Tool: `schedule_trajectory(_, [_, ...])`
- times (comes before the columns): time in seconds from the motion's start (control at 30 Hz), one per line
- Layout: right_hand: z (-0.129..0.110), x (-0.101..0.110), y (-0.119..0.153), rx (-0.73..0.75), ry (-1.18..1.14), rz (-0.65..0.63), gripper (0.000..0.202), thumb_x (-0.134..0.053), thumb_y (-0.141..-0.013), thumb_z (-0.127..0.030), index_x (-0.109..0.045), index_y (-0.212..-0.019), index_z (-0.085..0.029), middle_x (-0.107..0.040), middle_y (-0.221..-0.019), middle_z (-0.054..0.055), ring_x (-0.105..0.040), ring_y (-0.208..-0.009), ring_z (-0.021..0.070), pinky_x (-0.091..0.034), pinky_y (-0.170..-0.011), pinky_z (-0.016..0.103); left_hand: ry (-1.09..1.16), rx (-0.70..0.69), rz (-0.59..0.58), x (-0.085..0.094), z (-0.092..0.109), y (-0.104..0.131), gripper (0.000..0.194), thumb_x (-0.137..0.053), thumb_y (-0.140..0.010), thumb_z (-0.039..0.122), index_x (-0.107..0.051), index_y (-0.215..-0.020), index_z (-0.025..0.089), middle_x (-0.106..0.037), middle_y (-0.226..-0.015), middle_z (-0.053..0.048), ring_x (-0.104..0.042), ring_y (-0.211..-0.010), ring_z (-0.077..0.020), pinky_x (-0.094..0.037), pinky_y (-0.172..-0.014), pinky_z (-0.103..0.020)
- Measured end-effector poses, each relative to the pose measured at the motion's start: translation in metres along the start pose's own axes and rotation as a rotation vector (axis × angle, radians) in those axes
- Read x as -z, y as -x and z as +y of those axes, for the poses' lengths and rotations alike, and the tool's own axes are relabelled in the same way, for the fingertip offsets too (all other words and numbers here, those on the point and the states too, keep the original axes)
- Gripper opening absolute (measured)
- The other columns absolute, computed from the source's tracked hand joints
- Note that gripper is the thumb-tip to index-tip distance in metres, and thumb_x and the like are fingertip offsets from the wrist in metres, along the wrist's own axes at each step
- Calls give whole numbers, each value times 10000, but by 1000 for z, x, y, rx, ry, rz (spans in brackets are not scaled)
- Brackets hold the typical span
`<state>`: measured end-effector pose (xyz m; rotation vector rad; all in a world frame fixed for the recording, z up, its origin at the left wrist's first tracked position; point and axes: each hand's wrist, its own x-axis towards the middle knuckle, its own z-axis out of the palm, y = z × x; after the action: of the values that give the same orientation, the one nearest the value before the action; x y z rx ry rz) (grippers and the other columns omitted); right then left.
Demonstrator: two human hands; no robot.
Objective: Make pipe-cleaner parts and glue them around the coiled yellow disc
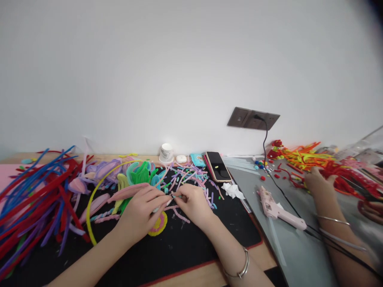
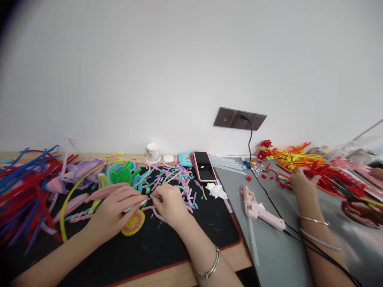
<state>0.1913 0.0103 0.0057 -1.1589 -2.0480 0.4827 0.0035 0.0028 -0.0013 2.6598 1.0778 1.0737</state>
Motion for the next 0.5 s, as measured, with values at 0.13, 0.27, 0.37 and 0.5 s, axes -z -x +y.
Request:
schedule_trajectory(0.13, [0,-2,1,28,56,-4,163,-510,-684,-16,-561,-644,-165,-501,-619,-17,-459,-571,103,-340,-550,195,-106,-13,7,-5,-5,2,206,-481,-866,171,-678,-925,191,-688,-877,-54,-566,-830,-206,-409,-824,-386])
schedule_trajectory(0.27, [2,-5,2,20,88,-31,169,-502,-688,-12,-566,-658,-166,-515,-644,-9,-477,-588,107,-346,-555,194,-202,-62,-17,-4,-4,1,189,-508,-857,175,-684,-915,210,-692,-831,-39,-554,-818,-214,-394,-794,-388])
schedule_trajectory(0.37, [4,-6,3,44,107,-44,168,-511,-702,-20,-582,-662,-166,-524,-651,-3,-491,-607,114,-353,-567,200,-254,-73,-17,-3,1,0,191,-502,-857,168,-689,-866,210,-694,-795,-34,-554,-827,-226,-373,-790,-397])
schedule_trajectory(0.5, [5,-7,3,85,118,-63,172,-526,-727,-31,-609,-668,-169,-535,-654,2,-513,-635,123,-366,-585,205,-241,-71,-25,-4,5,-1,210,-480,-870,168,-684,-830,198,-685,-772,-33,-561,-821,-217,-356,-812,-400])
